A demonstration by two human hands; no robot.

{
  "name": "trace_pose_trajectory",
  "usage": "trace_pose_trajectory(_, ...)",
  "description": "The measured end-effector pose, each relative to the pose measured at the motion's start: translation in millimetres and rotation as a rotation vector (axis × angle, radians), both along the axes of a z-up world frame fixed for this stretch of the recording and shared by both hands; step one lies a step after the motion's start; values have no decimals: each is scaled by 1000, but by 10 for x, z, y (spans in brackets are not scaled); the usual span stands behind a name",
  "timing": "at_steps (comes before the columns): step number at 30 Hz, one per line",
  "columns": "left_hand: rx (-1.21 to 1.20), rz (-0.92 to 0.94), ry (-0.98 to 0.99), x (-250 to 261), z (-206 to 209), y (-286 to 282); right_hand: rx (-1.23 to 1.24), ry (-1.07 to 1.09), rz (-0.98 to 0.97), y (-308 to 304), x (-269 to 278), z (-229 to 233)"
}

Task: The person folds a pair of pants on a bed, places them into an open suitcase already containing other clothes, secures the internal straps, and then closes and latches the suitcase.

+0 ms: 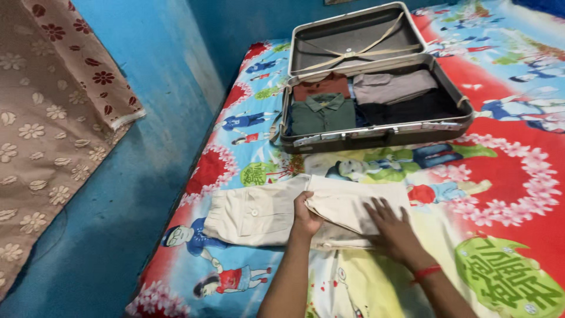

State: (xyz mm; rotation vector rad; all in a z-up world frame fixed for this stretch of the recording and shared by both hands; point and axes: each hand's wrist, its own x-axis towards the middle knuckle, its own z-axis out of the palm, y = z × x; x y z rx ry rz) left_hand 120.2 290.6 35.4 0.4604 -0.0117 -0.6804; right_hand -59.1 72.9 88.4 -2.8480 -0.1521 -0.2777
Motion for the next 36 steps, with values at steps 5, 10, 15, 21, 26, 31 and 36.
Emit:
trace_pose_trajectory(5, 133, -83, -16, -45, -244, 312, -79, 130, -81, -294, -40, -369)
trace_pose_trajectory(10, 501, 8, -42, -63, -381, 352, 38, 98, -59, -551, -13, -618)
trace_pose_trajectory(15, 988, 144, -429, 89, -531, 211, 88, 57, -222, -701, 201, -700)
trace_pose_trajectory(21, 1790, 64, -670, -109, -96, 161, -115, 136, -307, -671, 489, -867)
trace_pose_trajectory(26, 1937, 367, -1367, -257, -120, -181, -105, 413, -346, -561, 515, -827)
trace_pose_trajectory(31, 1806, -127, -1577, -249, -26, -448, -187, 119, -170, -202, 862, -858)
trace_pose_trajectory(36, 1997, -159, -1674, -374, -101, -395, -125, 147, -100, 232, 1176, -1095)
